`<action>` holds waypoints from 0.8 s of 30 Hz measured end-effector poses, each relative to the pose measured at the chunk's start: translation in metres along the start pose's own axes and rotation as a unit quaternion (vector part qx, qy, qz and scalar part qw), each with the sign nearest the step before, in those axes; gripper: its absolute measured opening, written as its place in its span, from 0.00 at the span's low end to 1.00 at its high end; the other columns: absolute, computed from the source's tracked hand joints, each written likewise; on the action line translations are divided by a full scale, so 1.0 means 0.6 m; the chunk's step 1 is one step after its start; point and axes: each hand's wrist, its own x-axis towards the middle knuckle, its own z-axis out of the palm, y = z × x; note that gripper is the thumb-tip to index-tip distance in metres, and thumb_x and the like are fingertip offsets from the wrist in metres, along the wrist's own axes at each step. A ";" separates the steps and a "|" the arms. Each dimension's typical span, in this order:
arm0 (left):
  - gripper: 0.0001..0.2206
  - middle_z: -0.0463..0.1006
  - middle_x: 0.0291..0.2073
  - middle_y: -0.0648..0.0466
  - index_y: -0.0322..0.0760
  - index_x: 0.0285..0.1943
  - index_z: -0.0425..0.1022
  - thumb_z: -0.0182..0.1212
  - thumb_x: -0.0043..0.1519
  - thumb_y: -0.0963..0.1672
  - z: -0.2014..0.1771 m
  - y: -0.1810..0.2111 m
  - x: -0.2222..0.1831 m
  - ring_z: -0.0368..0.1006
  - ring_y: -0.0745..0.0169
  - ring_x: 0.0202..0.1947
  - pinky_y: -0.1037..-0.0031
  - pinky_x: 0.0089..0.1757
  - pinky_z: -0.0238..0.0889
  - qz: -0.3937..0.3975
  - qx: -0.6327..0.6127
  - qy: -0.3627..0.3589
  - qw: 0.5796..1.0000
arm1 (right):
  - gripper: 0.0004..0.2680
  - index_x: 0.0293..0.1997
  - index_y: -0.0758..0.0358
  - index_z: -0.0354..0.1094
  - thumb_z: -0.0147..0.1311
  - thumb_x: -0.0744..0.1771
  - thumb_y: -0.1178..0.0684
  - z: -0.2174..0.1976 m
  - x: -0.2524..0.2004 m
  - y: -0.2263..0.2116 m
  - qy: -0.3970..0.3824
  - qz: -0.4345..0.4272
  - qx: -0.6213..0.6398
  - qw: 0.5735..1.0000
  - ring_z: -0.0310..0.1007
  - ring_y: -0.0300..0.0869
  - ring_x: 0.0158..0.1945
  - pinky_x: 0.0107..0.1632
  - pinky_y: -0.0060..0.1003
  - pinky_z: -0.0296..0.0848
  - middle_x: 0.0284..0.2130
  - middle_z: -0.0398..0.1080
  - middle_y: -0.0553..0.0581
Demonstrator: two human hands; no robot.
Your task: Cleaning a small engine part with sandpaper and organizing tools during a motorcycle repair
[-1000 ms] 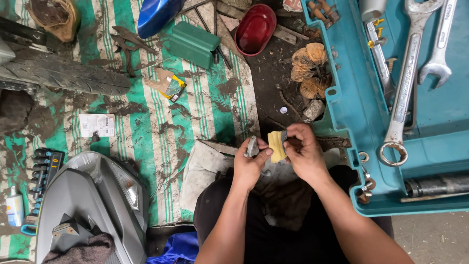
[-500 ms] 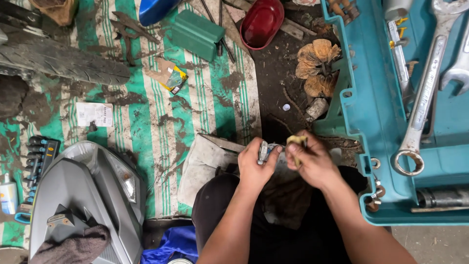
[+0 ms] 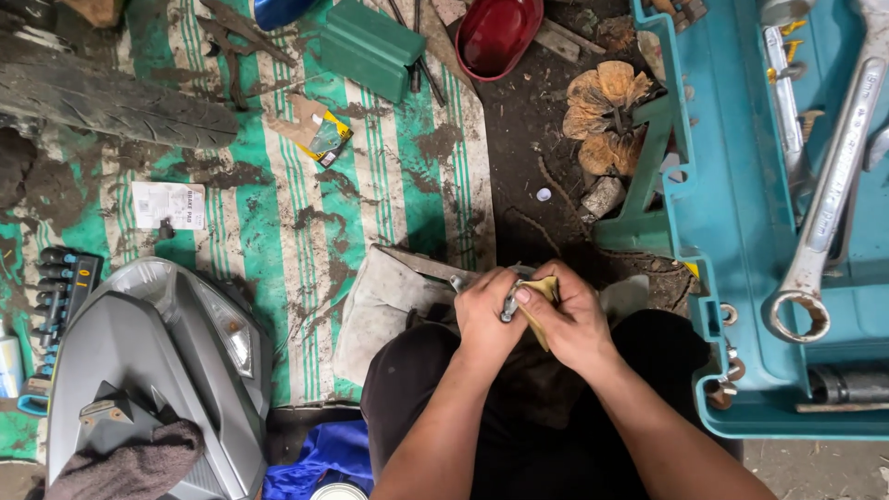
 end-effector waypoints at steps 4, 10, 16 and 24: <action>0.09 0.77 0.24 0.53 0.46 0.33 0.75 0.70 0.62 0.48 0.007 -0.009 -0.008 0.81 0.42 0.29 0.58 0.33 0.74 0.001 0.033 0.016 0.999 | 0.06 0.38 0.68 0.72 0.61 0.72 0.58 0.011 0.011 0.020 0.007 0.001 0.036 0.999 0.68 0.37 0.11 0.15 0.27 0.63 0.10 0.68 0.60; 0.07 0.80 0.27 0.54 0.49 0.35 0.78 0.71 0.58 0.48 0.020 -0.031 -0.022 0.83 0.41 0.33 0.55 0.35 0.76 -0.036 0.044 0.010 0.998 | 0.06 0.38 0.68 0.69 0.60 0.71 0.60 0.013 0.006 0.024 0.020 0.036 0.089 0.995 0.66 0.36 0.12 0.16 0.27 0.61 0.11 0.65 0.57; 0.08 0.83 0.30 0.51 0.47 0.39 0.79 0.72 0.53 0.46 0.032 -0.050 -0.029 0.84 0.36 0.36 0.51 0.37 0.77 -0.060 0.064 0.003 0.996 | 0.06 0.38 0.67 0.68 0.60 0.72 0.61 0.019 0.025 0.083 0.044 0.054 0.136 0.988 0.67 0.38 0.12 0.15 0.28 0.59 0.13 0.60 0.55; 0.10 0.85 0.33 0.55 0.51 0.42 0.83 0.73 0.52 0.47 0.046 -0.057 -0.036 0.85 0.38 0.37 0.51 0.39 0.79 -0.103 0.090 -0.041 0.990 | 0.06 0.38 0.69 0.69 0.64 0.70 0.62 0.014 0.026 0.075 0.069 0.063 0.146 0.985 0.73 0.42 0.14 0.14 0.31 0.64 0.16 0.62 0.55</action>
